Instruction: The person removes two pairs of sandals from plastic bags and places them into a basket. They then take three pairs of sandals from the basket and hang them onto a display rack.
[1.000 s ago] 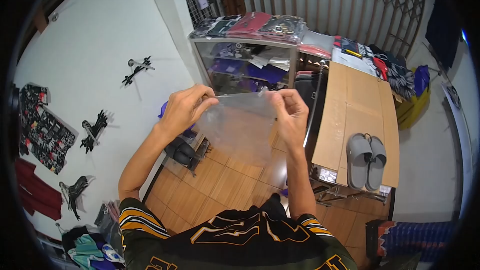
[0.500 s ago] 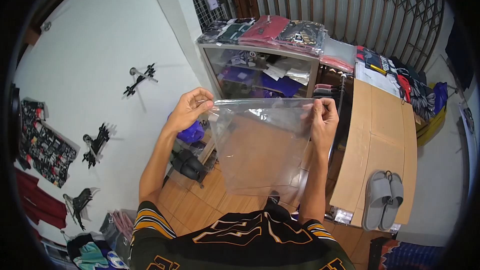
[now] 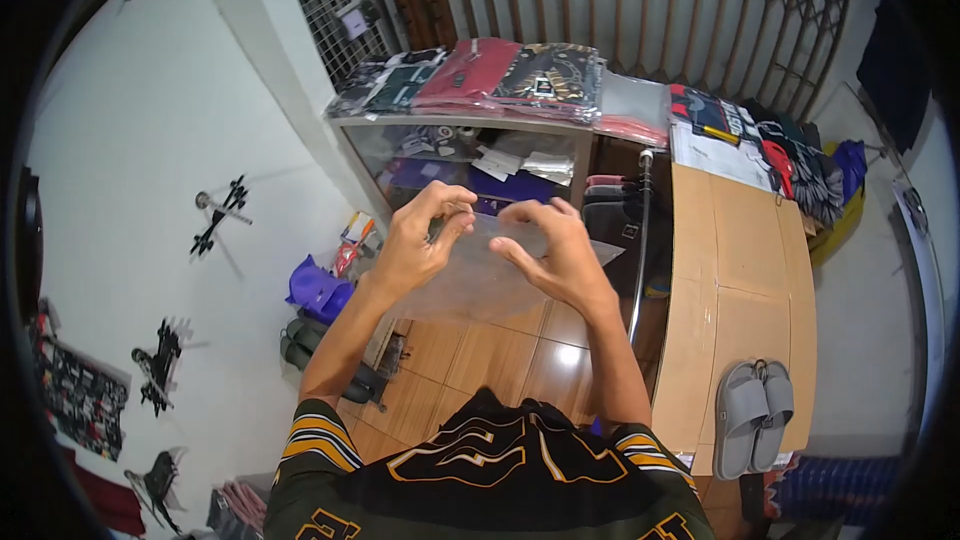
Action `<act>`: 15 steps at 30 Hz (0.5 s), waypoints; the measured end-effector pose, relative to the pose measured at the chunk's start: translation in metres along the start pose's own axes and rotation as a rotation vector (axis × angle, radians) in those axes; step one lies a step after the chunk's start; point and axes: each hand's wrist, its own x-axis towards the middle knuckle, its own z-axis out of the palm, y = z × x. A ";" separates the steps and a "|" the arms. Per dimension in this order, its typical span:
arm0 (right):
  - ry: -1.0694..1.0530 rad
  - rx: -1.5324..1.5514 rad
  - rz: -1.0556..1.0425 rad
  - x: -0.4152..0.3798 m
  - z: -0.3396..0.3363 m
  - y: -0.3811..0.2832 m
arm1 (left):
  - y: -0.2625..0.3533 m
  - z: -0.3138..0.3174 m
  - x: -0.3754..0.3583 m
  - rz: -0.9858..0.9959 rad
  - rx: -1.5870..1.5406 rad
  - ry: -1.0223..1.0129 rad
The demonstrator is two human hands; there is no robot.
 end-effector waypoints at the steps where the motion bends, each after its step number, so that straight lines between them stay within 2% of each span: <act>1: -0.056 0.019 0.020 0.006 0.003 0.007 | -0.004 0.005 0.007 0.023 -0.009 -0.011; 2: -0.012 0.002 0.011 0.012 0.003 0.010 | -0.009 0.008 0.014 0.049 -0.019 -0.021; 5: 0.083 0.195 0.185 0.024 -0.006 0.020 | -0.027 0.009 0.031 -0.099 -0.088 -0.046; 6: 0.150 0.248 0.162 0.026 -0.005 0.038 | -0.044 0.010 0.035 -0.144 -0.151 -0.081; 9: 0.163 0.153 0.222 0.040 -0.012 0.062 | -0.090 0.016 0.051 -0.218 -0.260 -0.114; 11: 0.171 0.080 0.207 0.055 -0.012 0.072 | -0.109 0.025 0.069 -0.240 -0.310 -0.166; 12: 0.215 0.140 0.164 0.067 -0.009 0.071 | -0.118 0.028 0.079 -0.252 -0.332 -0.191; 15: 0.177 0.102 0.200 0.100 -0.015 0.100 | -0.143 0.036 0.113 -0.219 -0.386 -0.288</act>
